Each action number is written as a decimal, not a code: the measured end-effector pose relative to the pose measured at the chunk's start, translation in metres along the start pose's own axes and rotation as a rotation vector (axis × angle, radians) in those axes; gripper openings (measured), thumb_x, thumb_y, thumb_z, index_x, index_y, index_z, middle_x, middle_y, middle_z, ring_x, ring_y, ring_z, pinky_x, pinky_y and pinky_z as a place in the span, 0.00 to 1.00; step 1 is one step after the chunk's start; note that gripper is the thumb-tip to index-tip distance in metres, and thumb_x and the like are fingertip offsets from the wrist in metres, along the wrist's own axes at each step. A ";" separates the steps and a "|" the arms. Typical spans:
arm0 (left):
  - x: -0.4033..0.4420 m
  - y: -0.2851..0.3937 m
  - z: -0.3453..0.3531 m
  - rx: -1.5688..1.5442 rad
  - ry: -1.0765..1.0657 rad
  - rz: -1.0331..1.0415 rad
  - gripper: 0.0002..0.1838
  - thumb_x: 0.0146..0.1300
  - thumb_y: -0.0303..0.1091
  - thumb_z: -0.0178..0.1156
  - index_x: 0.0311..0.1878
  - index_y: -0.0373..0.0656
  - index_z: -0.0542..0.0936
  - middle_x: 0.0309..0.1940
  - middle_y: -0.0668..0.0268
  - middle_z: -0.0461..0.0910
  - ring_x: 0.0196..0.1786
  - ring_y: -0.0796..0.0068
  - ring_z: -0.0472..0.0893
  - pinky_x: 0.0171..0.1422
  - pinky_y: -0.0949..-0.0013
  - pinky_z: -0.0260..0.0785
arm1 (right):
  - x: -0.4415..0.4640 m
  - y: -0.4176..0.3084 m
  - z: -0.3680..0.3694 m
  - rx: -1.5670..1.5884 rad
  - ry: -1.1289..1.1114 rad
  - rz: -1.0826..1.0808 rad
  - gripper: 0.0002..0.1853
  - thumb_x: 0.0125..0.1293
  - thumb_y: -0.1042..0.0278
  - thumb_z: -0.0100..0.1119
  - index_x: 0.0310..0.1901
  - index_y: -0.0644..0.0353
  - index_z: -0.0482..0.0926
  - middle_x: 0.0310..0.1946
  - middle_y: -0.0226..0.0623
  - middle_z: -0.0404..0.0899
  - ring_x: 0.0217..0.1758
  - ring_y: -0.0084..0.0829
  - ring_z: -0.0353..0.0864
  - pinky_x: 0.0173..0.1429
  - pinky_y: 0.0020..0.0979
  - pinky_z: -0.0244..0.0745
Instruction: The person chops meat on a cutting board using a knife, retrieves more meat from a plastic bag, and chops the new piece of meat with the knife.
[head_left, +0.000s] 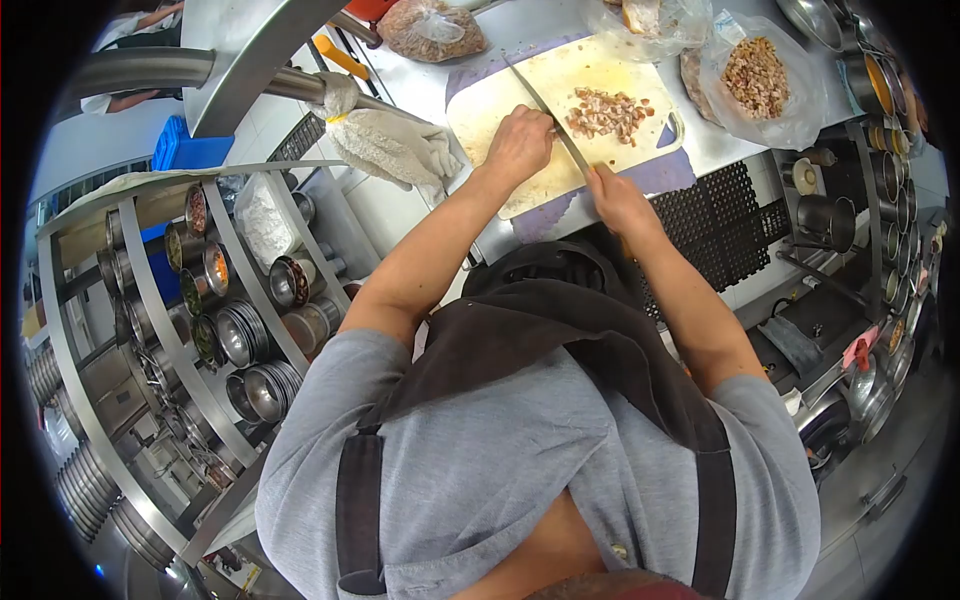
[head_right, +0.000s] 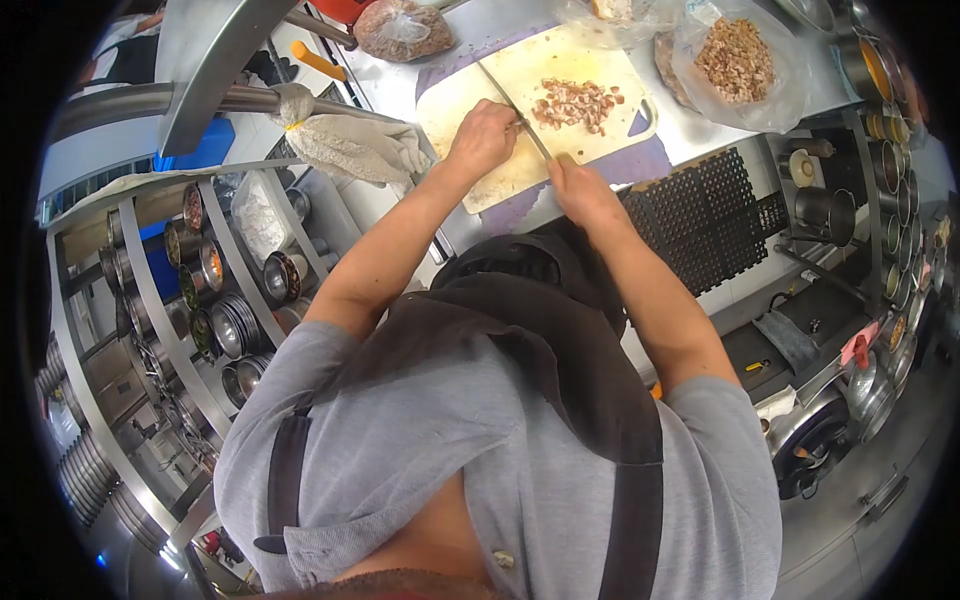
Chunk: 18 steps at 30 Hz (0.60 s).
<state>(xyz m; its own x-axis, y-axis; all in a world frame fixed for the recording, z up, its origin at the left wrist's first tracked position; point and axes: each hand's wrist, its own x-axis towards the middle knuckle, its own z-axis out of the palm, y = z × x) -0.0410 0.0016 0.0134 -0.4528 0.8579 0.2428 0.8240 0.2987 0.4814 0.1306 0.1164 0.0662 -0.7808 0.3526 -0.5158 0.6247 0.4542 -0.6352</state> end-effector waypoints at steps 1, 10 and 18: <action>0.000 0.002 0.001 0.003 0.001 -0.003 0.04 0.55 0.27 0.61 0.32 0.37 0.81 0.32 0.55 0.82 0.43 0.52 0.78 0.51 0.55 0.72 | 0.015 -0.005 0.002 0.000 -0.003 -0.004 0.23 0.77 0.51 0.39 0.52 0.63 0.74 0.40 0.65 0.80 0.47 0.63 0.78 0.52 0.57 0.70; -0.010 0.012 -0.016 -0.030 -0.045 -0.094 0.10 0.53 0.31 0.66 0.36 0.35 0.81 0.38 0.53 0.82 0.45 0.50 0.78 0.52 0.54 0.71 | 0.030 -0.003 0.007 0.069 0.121 -0.099 0.22 0.77 0.50 0.39 0.48 0.64 0.74 0.34 0.65 0.80 0.43 0.63 0.80 0.48 0.57 0.71; -0.012 0.005 -0.014 -0.045 -0.069 -0.129 0.09 0.55 0.32 0.65 0.34 0.35 0.82 0.35 0.54 0.82 0.44 0.51 0.78 0.52 0.55 0.71 | -0.027 -0.014 -0.023 0.115 -0.145 0.108 0.22 0.78 0.52 0.39 0.46 0.65 0.74 0.32 0.65 0.79 0.43 0.63 0.79 0.48 0.57 0.70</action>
<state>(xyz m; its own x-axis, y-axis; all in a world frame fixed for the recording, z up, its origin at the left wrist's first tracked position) -0.0367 -0.0128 0.0247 -0.5279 0.8409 0.1190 0.7441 0.3904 0.5421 0.1423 0.1191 0.1018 -0.7044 0.2691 -0.6568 0.7086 0.3207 -0.6286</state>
